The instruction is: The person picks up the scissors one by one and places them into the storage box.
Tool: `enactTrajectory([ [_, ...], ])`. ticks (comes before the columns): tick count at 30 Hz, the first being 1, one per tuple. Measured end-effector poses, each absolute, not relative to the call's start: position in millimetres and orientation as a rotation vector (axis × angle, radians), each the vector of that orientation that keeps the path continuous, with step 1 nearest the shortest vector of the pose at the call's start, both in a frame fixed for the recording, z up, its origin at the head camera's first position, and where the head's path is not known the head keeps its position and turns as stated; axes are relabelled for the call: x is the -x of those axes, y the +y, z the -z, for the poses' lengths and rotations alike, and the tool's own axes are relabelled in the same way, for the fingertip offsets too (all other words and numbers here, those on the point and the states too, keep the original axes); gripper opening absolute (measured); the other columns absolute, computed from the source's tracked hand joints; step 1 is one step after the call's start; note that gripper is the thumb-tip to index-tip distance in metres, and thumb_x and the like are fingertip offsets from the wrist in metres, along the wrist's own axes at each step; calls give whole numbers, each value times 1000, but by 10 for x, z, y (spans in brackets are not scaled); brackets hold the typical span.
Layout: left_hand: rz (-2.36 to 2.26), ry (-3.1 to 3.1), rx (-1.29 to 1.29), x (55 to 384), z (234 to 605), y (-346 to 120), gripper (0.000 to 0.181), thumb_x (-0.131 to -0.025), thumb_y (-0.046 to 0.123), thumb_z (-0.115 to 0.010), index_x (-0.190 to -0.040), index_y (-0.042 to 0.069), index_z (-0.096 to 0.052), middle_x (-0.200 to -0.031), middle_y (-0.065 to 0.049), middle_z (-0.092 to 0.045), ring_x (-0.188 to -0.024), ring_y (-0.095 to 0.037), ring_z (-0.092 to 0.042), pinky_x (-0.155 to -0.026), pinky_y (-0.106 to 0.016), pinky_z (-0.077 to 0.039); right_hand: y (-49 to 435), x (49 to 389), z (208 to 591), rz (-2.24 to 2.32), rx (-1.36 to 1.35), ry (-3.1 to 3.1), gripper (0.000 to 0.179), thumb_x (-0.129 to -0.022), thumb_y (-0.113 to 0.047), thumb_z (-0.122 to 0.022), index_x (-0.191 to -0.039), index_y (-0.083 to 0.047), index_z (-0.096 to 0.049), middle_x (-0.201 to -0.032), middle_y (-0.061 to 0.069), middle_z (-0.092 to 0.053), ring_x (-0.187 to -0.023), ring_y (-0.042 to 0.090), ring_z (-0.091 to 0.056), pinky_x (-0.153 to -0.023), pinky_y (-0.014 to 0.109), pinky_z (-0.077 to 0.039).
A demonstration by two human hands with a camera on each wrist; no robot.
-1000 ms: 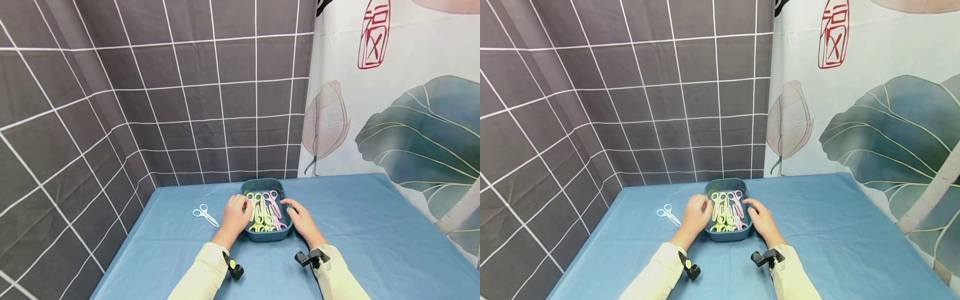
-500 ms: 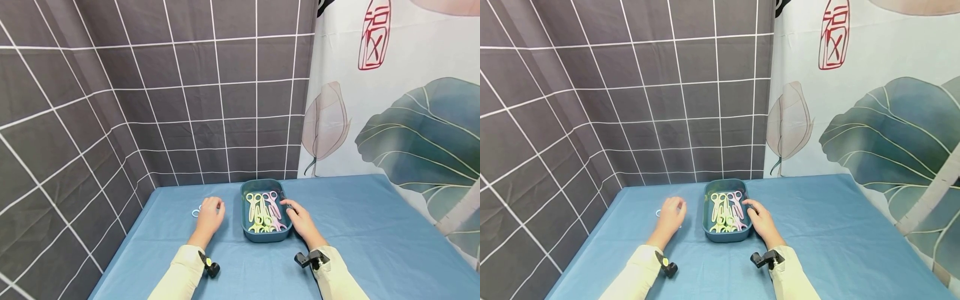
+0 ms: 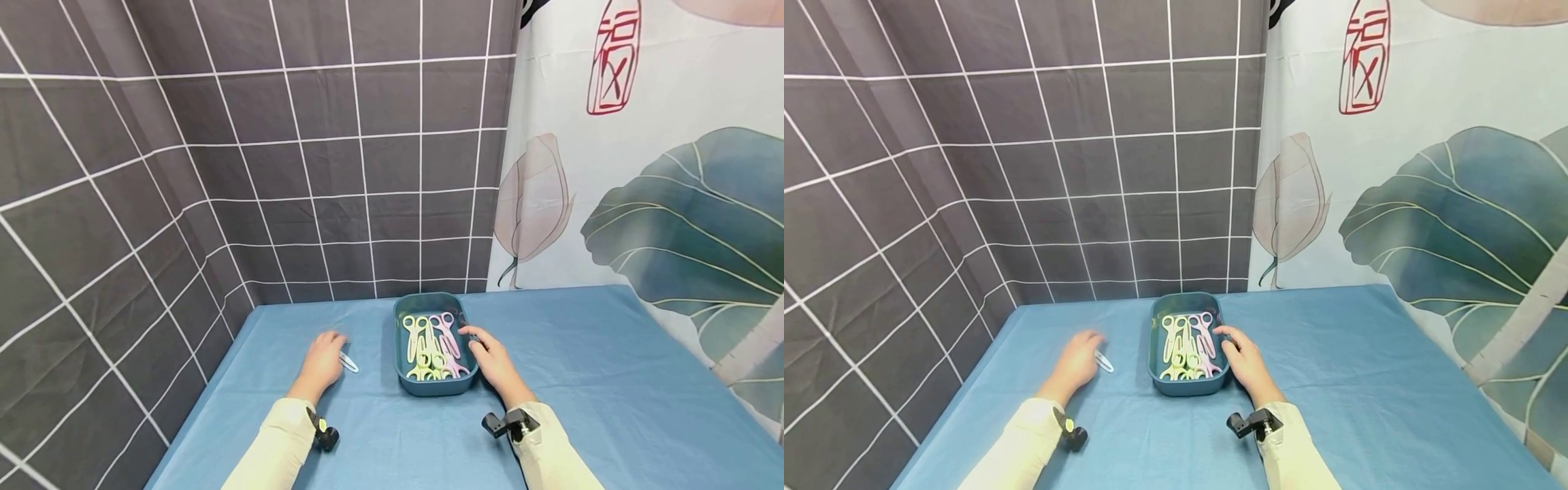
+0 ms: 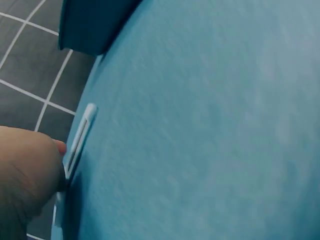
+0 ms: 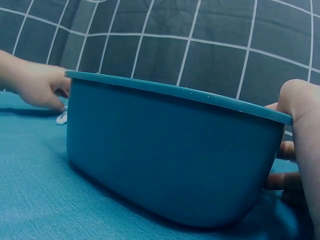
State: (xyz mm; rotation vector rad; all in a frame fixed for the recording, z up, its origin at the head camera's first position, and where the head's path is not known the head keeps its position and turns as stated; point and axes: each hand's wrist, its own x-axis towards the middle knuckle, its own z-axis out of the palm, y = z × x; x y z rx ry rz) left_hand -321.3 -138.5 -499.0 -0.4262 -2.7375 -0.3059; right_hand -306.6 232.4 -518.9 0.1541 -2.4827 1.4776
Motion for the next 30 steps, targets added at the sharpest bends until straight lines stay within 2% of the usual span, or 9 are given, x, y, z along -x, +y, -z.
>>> enactTrajectory([
  [5,248,-2813,402,3210,5023,-1409,30,-87,-8,-61,-113,5,-71,-116,-17,-63,-111,-37,-61,-98,-52,-48,2322,3058,5202,-1468,-162,-2489,33,-102,-15,-48,-128,-23,-67,-106,10,-60,-104,28,-53,-86,41,-40],
  [8,240,-2797,395,3230,5024,-1419,24,-91,-4,-59,-109,6,-71,-113,-17,-63,-107,-37,-62,-93,-52,-50,2320,3061,5204,-1480,-162,-2478,33,-102,-14,-48,-127,-23,-68,-95,9,-57,-101,27,-53,-85,41,-39],
  [14,196,-2774,409,3256,5025,-1456,13,-93,3,-58,-98,10,-68,-103,-12,-64,-98,-36,-63,-88,-52,-51,2316,3071,5206,-1482,-156,-2489,33,-102,-14,-48,-127,-23,-67,-81,5,-49,-92,26,-53,-83,40,-39],
  [16,177,-2751,429,3269,5039,-1475,11,-92,5,-58,-95,11,-67,-99,-10,-64,-93,-35,-62,-85,-51,-51,2318,3074,5205,-1483,-160,-2485,33,-102,-14,-48,-127,-23,-67,-81,6,-49,-93,26,-53,-84,40,-39],
  [20,170,-2729,455,3250,5042,-1504,10,-92,6,-59,-95,12,-66,-96,-8,-62,-90,-33,-61,-82,-51,-51,2317,3069,5198,-1478,-178,-2469,33,-101,-12,-49,-127,-22,-68,-94,9,-57,-101,28,-53,-86,42,-39],
  [23,164,-2734,453,3223,5033,-1511,10,-93,6,-59,-96,13,-66,-97,-8,-62,-91,-33,-60,-82,-51,-52,2316,3065,5193,-1471,-184,-2467,33,-100,-11,-50,-126,-21,-68,-101,9,-58,-104,29,-53,-86,42,-39],
  [30,169,-2735,413,3220,5065,-1512,12,-94,7,-60,-99,14,-68,-102,-9,-62,-96,-34,-58,-84,-52,-51,2327,3068,5181,-1473,-166,-2491,34,-102,-13,-47,-129,-21,-67,-94,9,-54,-104,29,-53,-86,42,-39],
])
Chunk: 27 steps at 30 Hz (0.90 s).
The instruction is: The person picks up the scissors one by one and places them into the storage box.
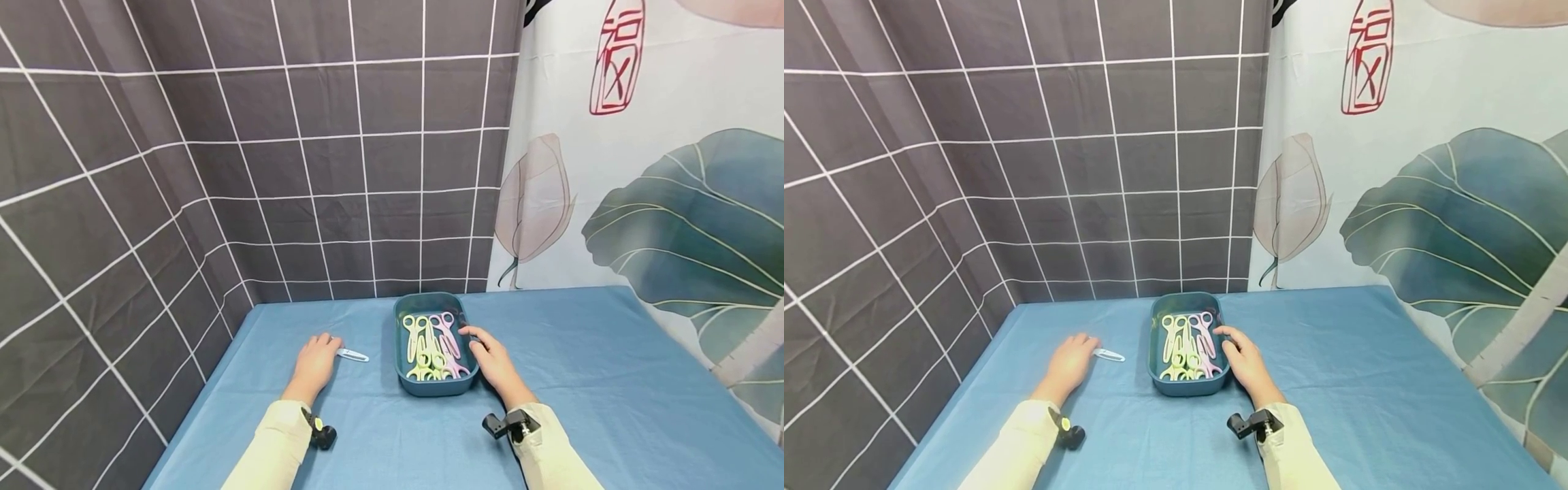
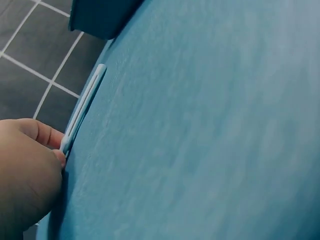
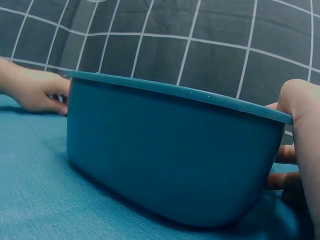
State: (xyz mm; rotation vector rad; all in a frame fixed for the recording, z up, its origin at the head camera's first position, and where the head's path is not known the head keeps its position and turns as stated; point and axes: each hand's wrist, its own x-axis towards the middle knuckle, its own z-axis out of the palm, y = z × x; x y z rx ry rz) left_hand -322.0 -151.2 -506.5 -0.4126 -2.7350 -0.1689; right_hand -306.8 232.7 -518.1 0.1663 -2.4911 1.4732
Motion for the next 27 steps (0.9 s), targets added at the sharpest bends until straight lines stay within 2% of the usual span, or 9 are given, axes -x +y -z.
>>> enactTrajectory([
  [6,231,-2744,362,3227,5119,-1520,19,-96,5,-58,-109,13,-69,-109,-10,-61,-103,-35,-55,-88,-53,-50,2330,3075,5174,-1465,-173,-2488,34,-102,-13,-47,-129,-21,-66,-107,11,-59,-105,29,-52,-88,43,-39],
  [8,254,-2746,338,3228,5133,-1520,23,-96,3,-57,-113,12,-69,-112,-11,-61,-105,-36,-55,-90,-54,-49,2333,3068,5171,-1462,-178,-2489,34,-102,-12,-46,-129,-21,-66,-105,11,-60,-102,29,-53,-87,43,-40],
  [12,300,-2726,300,3235,5157,-1527,28,-94,-1,-58,-118,10,-67,-114,-13,-61,-108,-37,-53,-91,-54,-48,2339,3064,5171,-1462,-180,-2483,35,-102,-12,-46,-129,-20,-66,-89,9,-54,-96,26,-53,-85,42,-39],
  [18,345,-2629,262,3237,5189,-1544,27,-89,-4,-62,-113,7,-67,-105,-15,-62,-102,-38,-54,-85,-52,-48,2340,3062,5185,-1467,-170,-2492,35,-102,-12,-46,-129,-21,-66,-82,6,-49,-84,24,-51,-84,41,-40],
  [24,417,-2447,228,3259,5247,-1570,19,-91,-3,-58,-109,-3,-65,-96,-21,-61,-91,-42,-53,-82,-52,-47,2325,3072,5196,-1461,-171,-2480,34,-101,-11,-48,-127,-22,-67,-80,4,-50,-83,23,-51,-82,39,-40],
  [27,533,-2381,167,3258,5257,-1566,18,-92,-5,-55,-108,-6,-63,-95,-24,-60,-89,-45,-52,-82,-53,-46,2321,3072,5203,-1474,-174,-2470,33,-101,-11,-48,-126,-20,-67,-79,8,-52,-82,25,-51,-81,39,-40],
])
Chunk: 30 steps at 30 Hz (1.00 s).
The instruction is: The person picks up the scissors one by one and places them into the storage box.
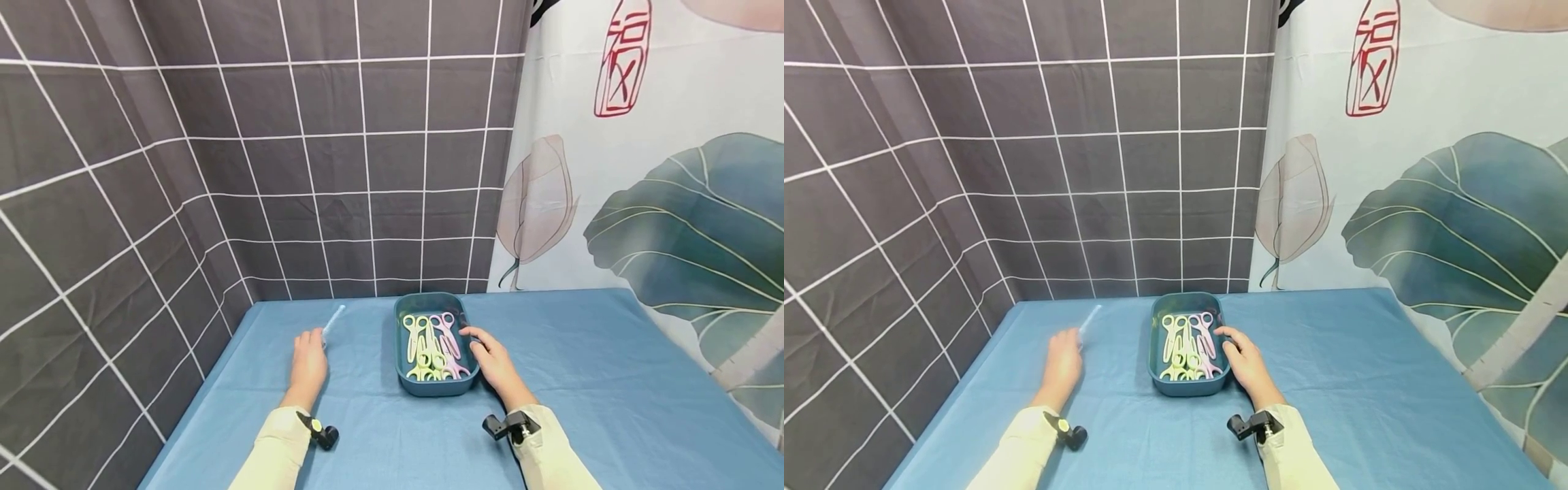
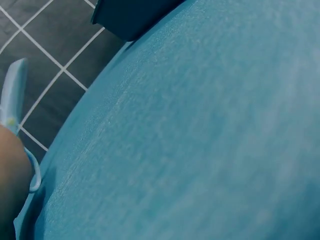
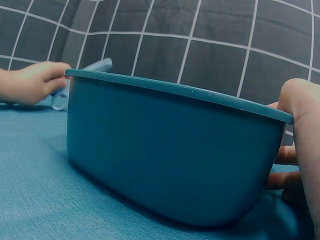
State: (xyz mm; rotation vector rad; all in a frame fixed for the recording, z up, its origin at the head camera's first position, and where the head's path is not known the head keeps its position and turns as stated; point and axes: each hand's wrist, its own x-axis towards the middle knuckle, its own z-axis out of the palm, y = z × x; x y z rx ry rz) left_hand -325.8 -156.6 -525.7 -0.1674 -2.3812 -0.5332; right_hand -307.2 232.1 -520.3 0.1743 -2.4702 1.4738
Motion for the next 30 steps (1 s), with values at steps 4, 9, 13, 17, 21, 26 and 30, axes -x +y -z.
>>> enactTrajectory([
  [4,700,-2336,68,3227,5236,-1514,15,-94,-6,-52,-106,-8,-61,-92,-25,-59,-88,-46,-53,-82,-54,-44,2323,3062,5205,-1466,-174,-2483,34,-102,-11,-47,-128,-20,-67,-101,10,-60,-93,26,-53,-83,40,-39],
  [9,910,-2281,37,3200,5203,-1386,14,-95,-8,-53,-108,-9,-58,-96,-27,-60,-93,-49,-56,-85,-58,-44,2330,3063,5199,-1469,-177,-2467,33,-102,-11,-47,-128,-20,-67,-101,11,-58,-99,27,-53,-86,42,-39],
  [13,1068,-2237,15,3214,5199,-1284,17,-93,-8,-55,-110,-9,-58,-101,-29,-62,-98,-51,-58,-89,-60,-46,2325,3066,5197,-1468,-177,-2469,33,-102,-11,-47,-127,-21,-67,-108,9,-59,-103,27,-53,-87,42,-39],
  [17,1184,-2196,4,3218,5194,-1189,18,-92,-8,-58,-110,-9,-59,-103,-30,-65,-99,-48,-62,-90,-59,-49,2319,3068,5204,-1466,-164,-2479,33,-102,-11,-47,-128,-21,-67,-109,9,-59,-103,27,-53,-87,42,-39],
  [21,1289,-2157,12,3229,5178,-1069,17,-91,-7,-60,-109,-8,-59,-102,-28,-68,-96,-45,-66,-88,-56,-52,2331,3069,5194,-1465,-164,-2472,34,-102,-11,-47,-128,-20,-66,-94,10,-56,-94,25,-53,-84,40,-39],
  [26,1444,-2139,27,3230,5157,-880,15,-90,-6,-62,-105,-6,-60,-92,-21,-69,-76,-30,-66,-72,-39,-56,2339,3071,5187,-1473,-185,-2470,33,-103,-11,-47,-128,-19,-66,-112,11,-61,-102,28,-53,-87,43,-39],
  [30,1555,-2126,65,3200,5133,-754,13,-90,-7,-62,-103,-6,-62,-87,-16,-67,-68,-16,-59,-63,-25,-50,2317,3067,5204,-1474,-193,-2465,33,-102,-11,-48,-128,-19,-67,-122,11,-61,-108,30,-52,-90,44,-39],
])
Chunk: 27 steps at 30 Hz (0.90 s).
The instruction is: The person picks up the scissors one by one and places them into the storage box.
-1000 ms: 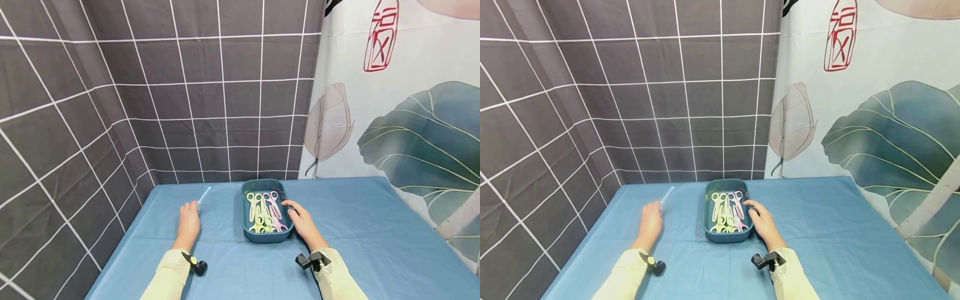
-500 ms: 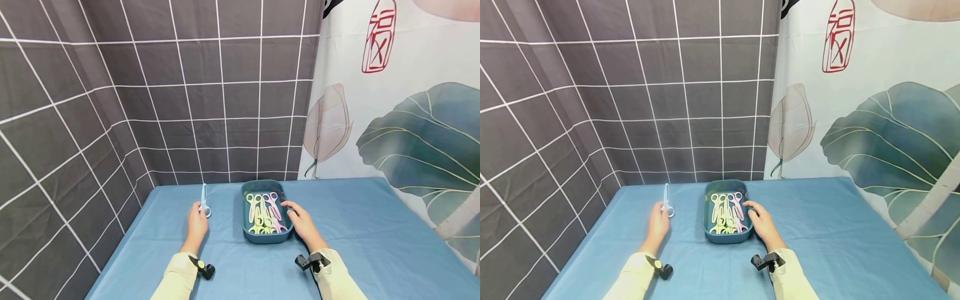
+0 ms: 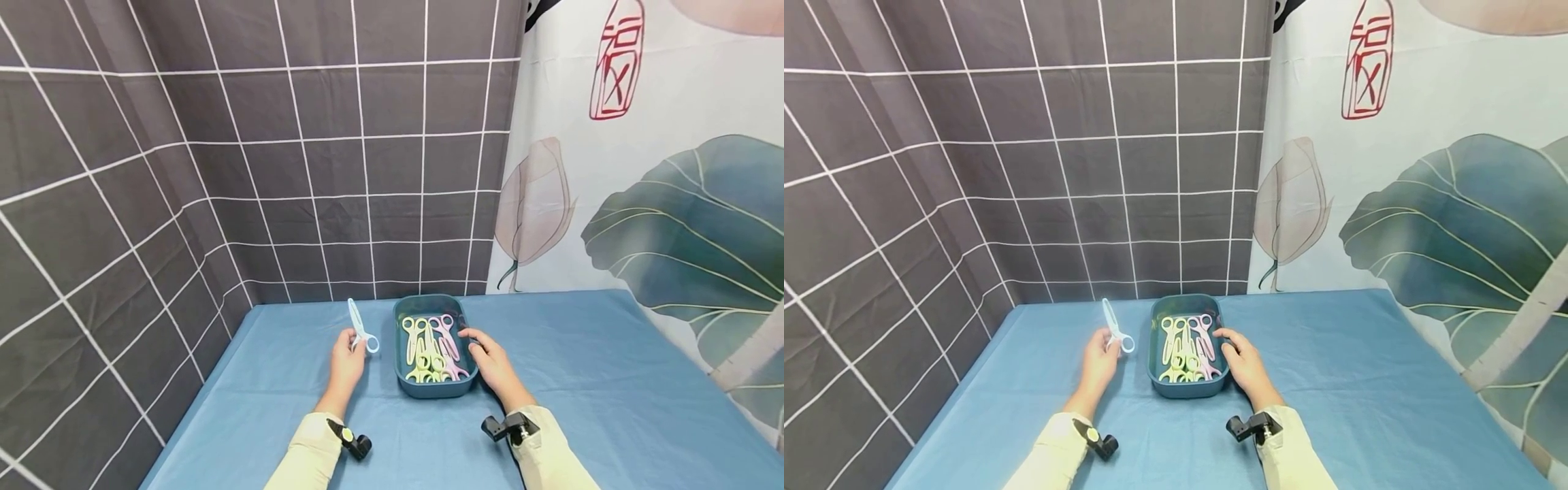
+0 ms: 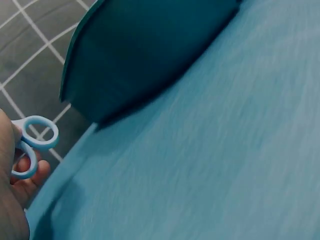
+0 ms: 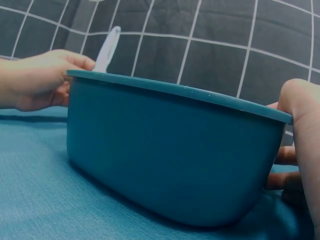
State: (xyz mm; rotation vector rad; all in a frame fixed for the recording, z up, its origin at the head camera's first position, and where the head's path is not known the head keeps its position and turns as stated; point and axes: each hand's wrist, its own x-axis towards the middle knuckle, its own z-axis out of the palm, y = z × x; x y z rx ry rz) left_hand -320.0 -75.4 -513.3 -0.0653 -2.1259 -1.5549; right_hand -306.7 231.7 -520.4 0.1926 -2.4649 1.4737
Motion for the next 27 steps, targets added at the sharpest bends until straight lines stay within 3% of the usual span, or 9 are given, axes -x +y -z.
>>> enactTrajectory([
  [4,1597,-2112,90,3195,5107,-694,13,-89,-7,-63,-102,-6,-62,-85,-13,-67,-68,-10,-55,-60,-21,-47,2286,3053,5213,-1483,-198,-2455,32,-101,-11,-49,-126,-19,-67,-116,11,-62,-105,29,-53,-91,44,-41],
  [11,1612,-2141,177,3175,4889,-589,12,-90,-3,-64,-101,-5,-63,-87,-13,-67,-71,-12,-55,-62,-22,-48,2300,3088,5198,-1463,-225,-2433,32,-101,-10,-48,-126,-17,-67,-124,11,-62,-107,30,-53,-93,46,-42],
  [18,1565,-2123,158,3145,4731,-514,10,-87,-5,-66,-97,-5,-62,-83,-12,-64,-68,-11,-53,-59,-21,-46,2303,3064,5196,-1490,-210,-2437,32,-100,-9,-49,-125,-17,-68,-103,10,-60,-100,28,-53,-87,43,-40],
  [27,1680,-2169,263,3086,4477,-304,13,-89,-4,-66,-101,-7,-62,-86,-16,-68,-69,-10,-58,-63,-22,-50,2311,3057,5190,-1481,-202,-2443,32,-100,-10,-48,-125,-17,-68,-101,9,-59,-99,28,-53,-87,42,-40],
])
